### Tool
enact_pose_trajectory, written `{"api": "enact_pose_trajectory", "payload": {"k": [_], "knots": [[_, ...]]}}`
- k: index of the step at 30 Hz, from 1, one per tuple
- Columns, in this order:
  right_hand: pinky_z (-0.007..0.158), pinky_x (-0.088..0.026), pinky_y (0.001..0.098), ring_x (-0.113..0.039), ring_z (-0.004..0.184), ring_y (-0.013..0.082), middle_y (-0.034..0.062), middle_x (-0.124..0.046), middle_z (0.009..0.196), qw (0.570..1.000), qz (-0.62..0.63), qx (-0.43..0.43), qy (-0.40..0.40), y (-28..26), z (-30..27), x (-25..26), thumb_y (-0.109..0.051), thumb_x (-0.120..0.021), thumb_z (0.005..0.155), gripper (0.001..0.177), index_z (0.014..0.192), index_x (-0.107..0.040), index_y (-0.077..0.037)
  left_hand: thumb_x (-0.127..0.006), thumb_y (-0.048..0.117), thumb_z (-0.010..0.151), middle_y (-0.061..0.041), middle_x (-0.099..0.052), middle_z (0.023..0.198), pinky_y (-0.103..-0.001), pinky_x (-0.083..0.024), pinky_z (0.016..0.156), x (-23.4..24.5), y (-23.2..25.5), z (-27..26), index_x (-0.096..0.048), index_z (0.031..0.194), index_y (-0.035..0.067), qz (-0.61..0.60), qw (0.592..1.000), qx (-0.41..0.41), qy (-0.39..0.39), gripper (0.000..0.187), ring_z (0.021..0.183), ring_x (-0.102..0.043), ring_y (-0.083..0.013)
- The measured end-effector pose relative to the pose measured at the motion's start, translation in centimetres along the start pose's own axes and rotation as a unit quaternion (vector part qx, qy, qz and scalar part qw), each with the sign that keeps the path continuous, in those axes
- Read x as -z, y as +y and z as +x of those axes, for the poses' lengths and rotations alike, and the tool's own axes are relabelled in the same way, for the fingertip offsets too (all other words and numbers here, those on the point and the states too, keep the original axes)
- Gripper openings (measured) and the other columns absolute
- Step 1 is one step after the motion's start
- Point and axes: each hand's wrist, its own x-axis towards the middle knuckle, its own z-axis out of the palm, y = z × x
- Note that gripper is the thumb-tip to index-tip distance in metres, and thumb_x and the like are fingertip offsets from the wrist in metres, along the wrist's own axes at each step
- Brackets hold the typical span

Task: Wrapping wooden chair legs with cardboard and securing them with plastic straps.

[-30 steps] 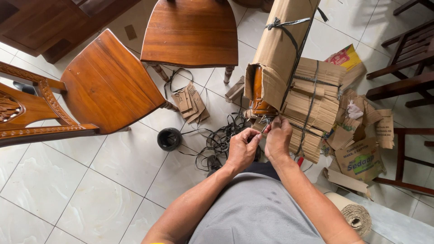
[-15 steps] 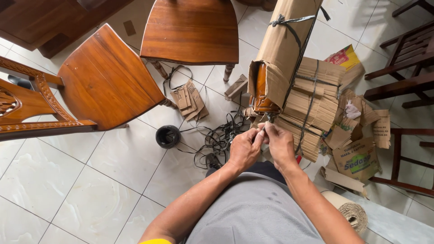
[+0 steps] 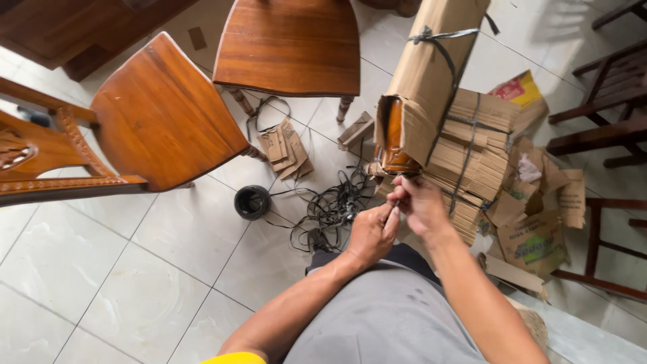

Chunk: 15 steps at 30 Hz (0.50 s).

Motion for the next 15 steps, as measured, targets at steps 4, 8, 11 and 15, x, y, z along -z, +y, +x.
{"api": "enact_pose_trajectory", "payload": {"k": [4,8,11,15], "knots": [[0.087,-0.059,0.0407,-0.077,0.096,0.0277,0.0102,-0.077,0.086,0.964,0.173,-0.035,-0.198,3.0,2.8,4.6,-0.014,-0.065,0.097,0.016,0.109,-0.074,-0.007,-0.062,0.018,0.094,-0.022,-0.061,0.080,-0.040,-0.051,0.071,1.3,1.4,0.7,-0.051,0.067,0.006,-0.156,0.983,0.022,0.091,0.032,0.078,-0.064,-0.0359],[0.103,-0.053,0.0452,-0.072,0.108,0.0236,0.0063,-0.077,0.094,0.916,0.321,-0.103,-0.218,4.4,4.5,5.3,-0.013,-0.069,0.094,0.020,0.112,-0.074,-0.007,-0.061,0.013,0.087,-0.007,-0.058,0.083,-0.030,-0.042,0.070,0.0,0.6,2.6,-0.055,0.065,0.006,-0.515,0.834,0.163,0.114,0.024,0.076,-0.052,-0.0164],[0.106,-0.052,0.0453,-0.070,0.114,0.0220,0.0036,-0.075,0.095,0.916,0.331,-0.096,-0.208,5.1,4.9,5.5,-0.012,-0.071,0.093,0.019,0.112,-0.073,-0.008,-0.063,0.015,0.085,0.000,-0.042,0.062,-0.023,-0.034,0.044,1.1,0.8,2.7,-0.060,0.066,0.007,-0.636,0.727,0.244,0.079,0.021,0.049,-0.039,-0.0079],[0.108,-0.052,0.0480,-0.069,0.120,0.0235,0.0021,-0.075,0.097,0.911,0.339,-0.073,-0.221,5.4,4.8,5.2,-0.013,-0.070,0.095,0.021,0.115,-0.073,-0.009,-0.062,0.016,0.084,0.000,-0.049,0.063,-0.019,-0.021,0.040,1.4,0.0,2.3,-0.041,0.058,0.019,-0.636,0.717,0.280,0.063,0.033,0.048,-0.036,-0.0072]]}}
